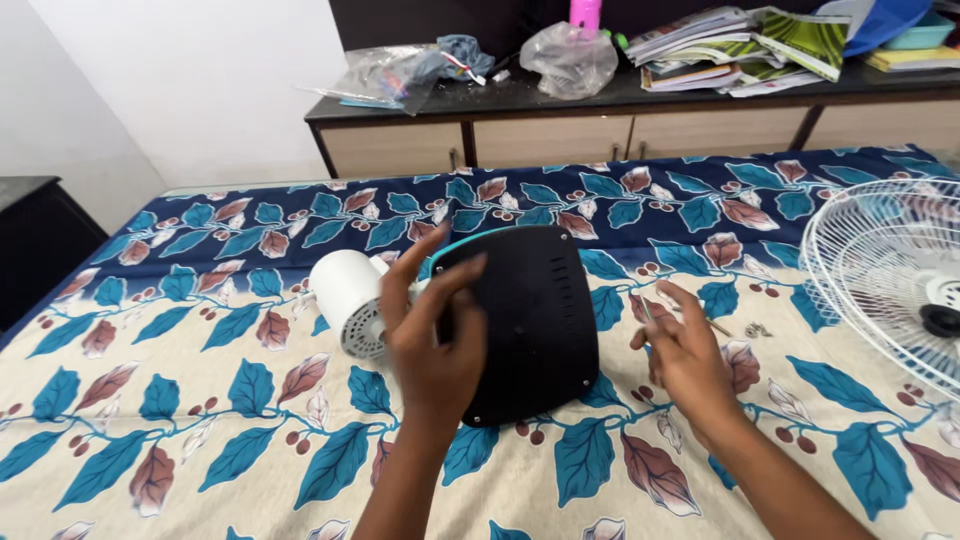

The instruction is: The person assembles a small table fan by attaching the motor housing to the stand and securing it with screws. They use a screwdriver to tighten the screws on the base and neck of the fan.

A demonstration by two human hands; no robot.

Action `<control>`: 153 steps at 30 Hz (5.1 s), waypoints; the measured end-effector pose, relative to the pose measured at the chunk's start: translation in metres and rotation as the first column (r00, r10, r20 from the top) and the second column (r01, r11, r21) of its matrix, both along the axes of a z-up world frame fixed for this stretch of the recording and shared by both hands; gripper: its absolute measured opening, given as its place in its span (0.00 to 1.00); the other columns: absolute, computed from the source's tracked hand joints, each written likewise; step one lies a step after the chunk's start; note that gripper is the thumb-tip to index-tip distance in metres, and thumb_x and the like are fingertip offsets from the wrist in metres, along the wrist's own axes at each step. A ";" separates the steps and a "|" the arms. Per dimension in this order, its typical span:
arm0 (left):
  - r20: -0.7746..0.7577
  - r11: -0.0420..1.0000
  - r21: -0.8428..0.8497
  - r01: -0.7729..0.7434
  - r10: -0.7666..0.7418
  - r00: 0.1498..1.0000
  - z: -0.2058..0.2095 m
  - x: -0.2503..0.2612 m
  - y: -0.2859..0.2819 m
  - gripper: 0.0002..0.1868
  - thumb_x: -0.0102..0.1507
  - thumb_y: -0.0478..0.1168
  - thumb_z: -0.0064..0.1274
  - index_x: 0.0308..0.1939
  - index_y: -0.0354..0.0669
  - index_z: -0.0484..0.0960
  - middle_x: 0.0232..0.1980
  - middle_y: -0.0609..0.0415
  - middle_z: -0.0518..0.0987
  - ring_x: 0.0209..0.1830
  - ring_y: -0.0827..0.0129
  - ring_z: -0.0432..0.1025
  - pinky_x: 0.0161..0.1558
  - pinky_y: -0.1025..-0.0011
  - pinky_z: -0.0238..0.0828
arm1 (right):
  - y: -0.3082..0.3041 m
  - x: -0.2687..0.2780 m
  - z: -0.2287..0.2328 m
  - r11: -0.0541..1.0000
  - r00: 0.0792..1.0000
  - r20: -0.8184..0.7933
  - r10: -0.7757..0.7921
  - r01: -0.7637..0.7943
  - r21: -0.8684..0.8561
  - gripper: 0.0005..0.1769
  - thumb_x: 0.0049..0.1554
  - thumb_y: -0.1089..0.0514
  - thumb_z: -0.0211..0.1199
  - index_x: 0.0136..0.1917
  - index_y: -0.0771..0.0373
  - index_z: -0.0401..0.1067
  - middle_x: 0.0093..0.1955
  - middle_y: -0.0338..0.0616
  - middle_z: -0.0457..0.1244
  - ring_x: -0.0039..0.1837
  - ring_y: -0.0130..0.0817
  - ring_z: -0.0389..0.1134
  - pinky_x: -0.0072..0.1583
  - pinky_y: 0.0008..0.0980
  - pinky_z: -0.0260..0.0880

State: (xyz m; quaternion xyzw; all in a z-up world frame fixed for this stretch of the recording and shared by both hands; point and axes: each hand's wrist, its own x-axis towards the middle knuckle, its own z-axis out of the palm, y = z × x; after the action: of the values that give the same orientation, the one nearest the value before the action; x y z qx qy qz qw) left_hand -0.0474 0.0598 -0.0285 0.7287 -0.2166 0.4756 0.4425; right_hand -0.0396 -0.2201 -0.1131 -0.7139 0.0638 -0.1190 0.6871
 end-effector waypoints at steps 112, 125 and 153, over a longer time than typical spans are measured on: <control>-0.658 0.719 -0.690 0.079 -0.670 0.343 -0.093 -0.003 -0.035 0.47 0.66 0.60 0.36 0.79 0.60 0.24 0.81 0.44 0.48 0.78 0.50 0.55 0.70 0.49 0.62 | 0.102 -0.076 -0.015 0.812 0.993 -0.077 0.090 -0.118 -0.572 0.19 0.60 0.53 0.58 0.60 0.63 0.77 0.29 0.50 0.71 0.25 0.32 0.68 0.32 0.32 0.65; -0.486 0.574 -0.818 0.034 -0.723 0.491 -0.090 0.002 -0.035 0.47 0.63 0.62 0.38 0.82 0.65 0.35 0.81 0.48 0.50 0.78 0.50 0.57 0.65 0.48 0.68 | 0.044 -0.040 -0.014 0.862 0.992 0.115 0.044 0.021 -0.506 0.16 0.61 0.56 0.60 0.59 0.61 0.80 0.28 0.39 0.65 0.28 0.21 0.56 0.31 0.27 0.54; -0.663 0.714 -0.697 -0.073 -0.601 0.446 -0.081 0.003 -0.037 0.50 0.58 0.67 0.34 0.81 0.67 0.35 0.81 0.46 0.52 0.76 0.50 0.60 0.61 0.52 0.67 | 0.020 -0.019 -0.015 0.899 0.993 0.109 -0.038 0.081 -0.430 0.17 0.61 0.58 0.60 0.63 0.57 0.77 0.38 0.40 0.73 0.33 0.19 0.67 0.34 0.23 0.72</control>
State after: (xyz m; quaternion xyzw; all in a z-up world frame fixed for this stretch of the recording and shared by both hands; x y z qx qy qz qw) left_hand -0.0443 0.0229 -0.1098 0.6190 0.0893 0.0063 0.7803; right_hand -0.0581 -0.2001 -0.1279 -0.8399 0.0240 -0.1859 0.5093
